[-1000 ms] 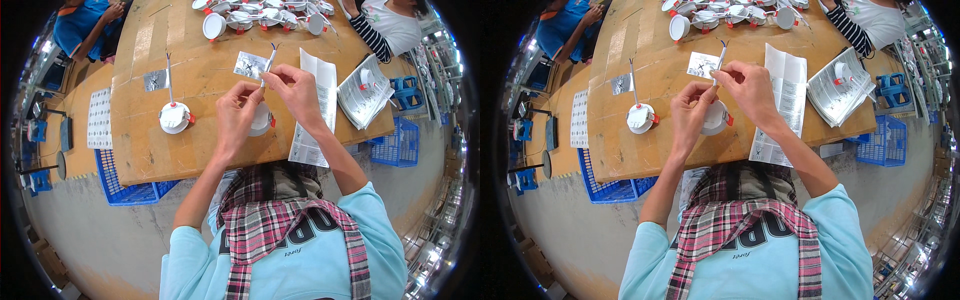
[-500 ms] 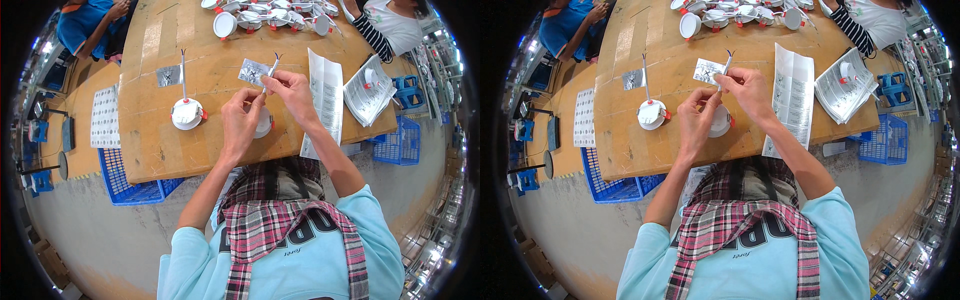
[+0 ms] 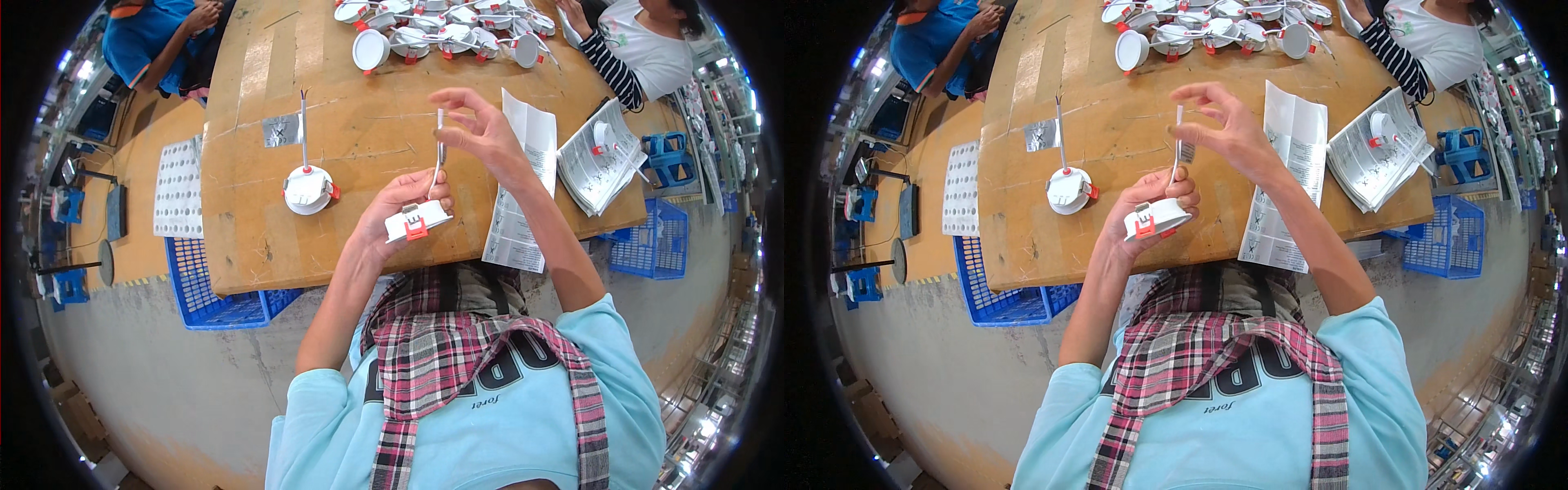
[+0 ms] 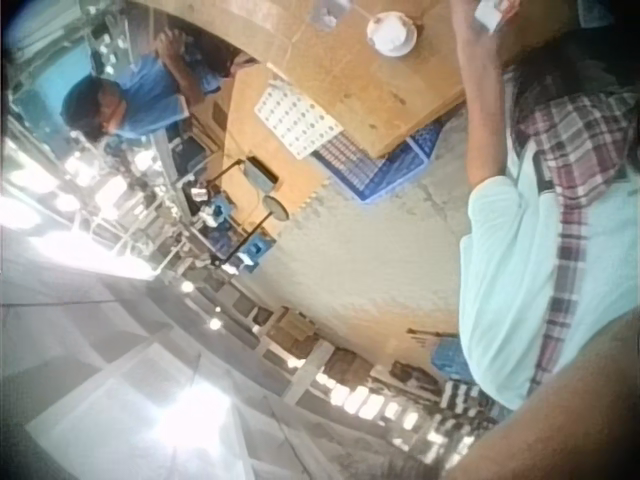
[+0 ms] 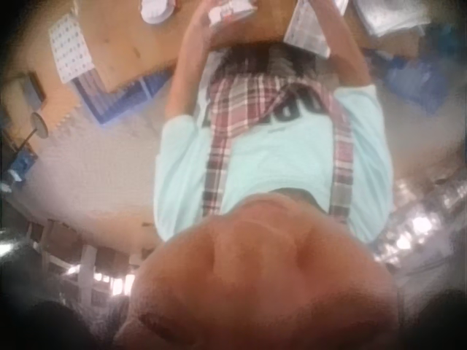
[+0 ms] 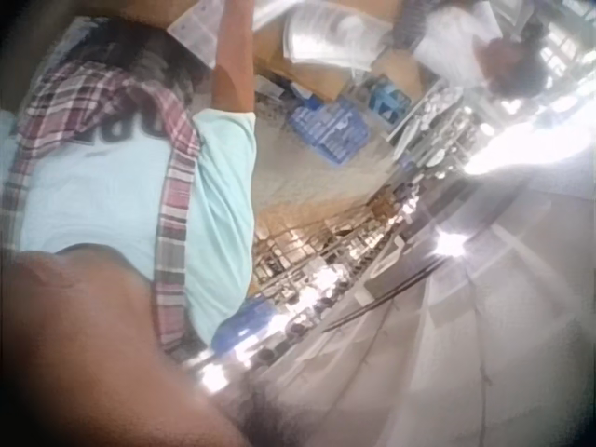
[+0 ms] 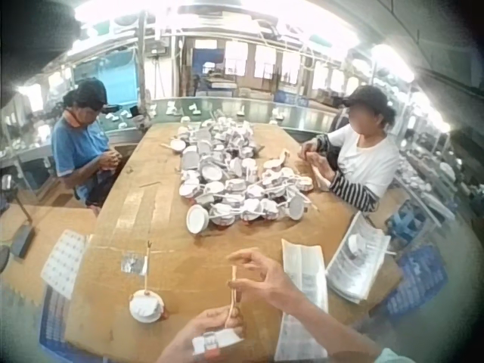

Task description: The person peels adhesive labels from a backing sheet and attaches them around the wires of round light fixtures by hand.

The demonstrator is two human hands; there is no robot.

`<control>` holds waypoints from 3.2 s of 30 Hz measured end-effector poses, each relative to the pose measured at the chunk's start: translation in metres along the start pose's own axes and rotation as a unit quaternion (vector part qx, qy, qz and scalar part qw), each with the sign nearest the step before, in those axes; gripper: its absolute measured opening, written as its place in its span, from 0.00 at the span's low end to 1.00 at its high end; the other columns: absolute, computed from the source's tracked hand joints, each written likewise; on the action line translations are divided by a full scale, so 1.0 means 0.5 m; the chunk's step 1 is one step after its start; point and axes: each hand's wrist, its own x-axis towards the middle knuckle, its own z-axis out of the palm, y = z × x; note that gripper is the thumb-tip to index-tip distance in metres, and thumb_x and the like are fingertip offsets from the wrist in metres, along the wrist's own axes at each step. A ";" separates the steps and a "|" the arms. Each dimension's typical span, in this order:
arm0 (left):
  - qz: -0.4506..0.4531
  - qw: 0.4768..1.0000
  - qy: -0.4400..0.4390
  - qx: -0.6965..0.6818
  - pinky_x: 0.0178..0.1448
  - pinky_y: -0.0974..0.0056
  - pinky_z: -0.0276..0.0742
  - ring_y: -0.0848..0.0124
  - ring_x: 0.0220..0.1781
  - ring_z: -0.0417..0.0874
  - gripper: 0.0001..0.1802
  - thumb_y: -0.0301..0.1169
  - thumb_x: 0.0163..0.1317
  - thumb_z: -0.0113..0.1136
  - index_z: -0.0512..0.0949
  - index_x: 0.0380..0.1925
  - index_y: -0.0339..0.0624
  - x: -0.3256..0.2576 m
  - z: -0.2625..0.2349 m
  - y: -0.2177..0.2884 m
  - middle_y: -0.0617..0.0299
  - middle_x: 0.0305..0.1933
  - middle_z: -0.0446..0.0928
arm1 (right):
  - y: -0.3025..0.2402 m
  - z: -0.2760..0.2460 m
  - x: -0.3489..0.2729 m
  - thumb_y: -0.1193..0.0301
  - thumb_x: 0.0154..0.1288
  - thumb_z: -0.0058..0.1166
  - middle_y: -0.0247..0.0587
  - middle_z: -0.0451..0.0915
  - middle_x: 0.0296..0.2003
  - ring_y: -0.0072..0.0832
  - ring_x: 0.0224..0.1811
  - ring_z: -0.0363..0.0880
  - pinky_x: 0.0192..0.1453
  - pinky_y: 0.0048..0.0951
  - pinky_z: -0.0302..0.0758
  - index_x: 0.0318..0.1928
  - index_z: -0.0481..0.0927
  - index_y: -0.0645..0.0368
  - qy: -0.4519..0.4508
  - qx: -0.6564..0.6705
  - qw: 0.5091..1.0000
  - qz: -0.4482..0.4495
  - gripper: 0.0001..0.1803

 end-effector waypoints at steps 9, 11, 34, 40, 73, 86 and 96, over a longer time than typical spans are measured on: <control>-0.013 0.985 0.003 -0.170 0.42 0.66 0.65 0.72 0.33 0.65 0.05 0.28 0.64 0.51 0.69 0.38 0.40 -0.004 0.023 0.013 0.68 0.25 0.63 | 0.014 -0.025 0.056 0.57 0.59 0.60 0.38 0.73 0.54 0.22 0.55 0.67 0.62 0.28 0.62 0.57 0.71 0.64 -0.052 0.178 0.978 0.095 0.31; -0.002 0.984 0.017 -0.178 0.41 0.67 0.64 0.73 0.32 0.64 0.05 0.30 0.67 0.46 0.68 0.36 0.41 -0.004 0.029 0.014 0.69 0.24 0.62 | 0.008 -0.022 0.059 0.57 0.60 0.59 0.35 0.78 0.46 0.21 0.49 0.72 0.58 0.27 0.64 0.49 0.78 0.63 -0.161 0.187 0.960 0.132 0.24; 0.046 0.984 0.101 -0.137 0.42 0.66 0.66 0.72 0.32 0.66 0.06 0.30 0.67 0.46 0.69 0.38 0.40 0.011 0.075 0.028 0.67 0.25 0.63 | 0.023 -0.011 0.054 0.66 0.65 0.55 0.31 0.79 0.34 0.17 0.38 0.74 0.44 0.21 0.70 0.38 0.82 0.62 -0.073 0.189 0.977 0.060 0.11; 0.194 0.890 0.236 0.339 0.37 0.73 0.74 0.78 0.30 0.77 0.09 0.32 0.65 0.57 0.76 0.37 0.36 0.017 0.078 0.030 0.63 0.29 0.77 | 0.012 0.007 0.036 0.68 0.62 0.58 0.34 0.81 0.34 0.18 0.37 0.77 0.42 0.20 0.72 0.38 0.83 0.64 0.070 0.138 0.984 0.084 0.11; 0.239 0.686 0.312 0.612 0.46 0.69 0.75 0.75 0.42 0.79 0.07 0.25 0.56 0.63 0.79 0.34 0.34 0.035 -0.002 0.024 0.62 0.38 0.81 | 0.074 0.020 0.004 0.75 0.54 0.63 0.36 0.82 0.27 0.19 0.30 0.79 0.36 0.20 0.74 0.35 0.82 0.65 0.055 0.135 0.978 0.147 0.08; 0.121 0.976 0.098 0.150 0.46 0.59 0.78 0.59 0.47 0.77 0.04 0.29 0.64 0.50 0.70 0.35 0.40 0.001 0.020 0.057 0.57 0.35 0.74 | 0.041 -0.022 0.021 0.63 0.71 0.46 0.40 0.80 0.42 0.21 0.46 0.76 0.54 0.24 0.71 0.50 0.77 0.65 0.060 0.211 0.970 0.106 0.18; 0.087 0.995 0.056 -0.014 0.50 0.53 0.72 0.63 0.44 0.71 0.15 0.31 0.51 0.63 0.67 0.33 0.45 0.009 0.015 0.014 0.65 0.31 0.67 | 0.019 -0.005 0.043 0.62 0.68 0.51 0.39 0.80 0.43 0.22 0.47 0.76 0.54 0.23 0.70 0.49 0.78 0.66 -0.038 0.236 0.960 0.148 0.20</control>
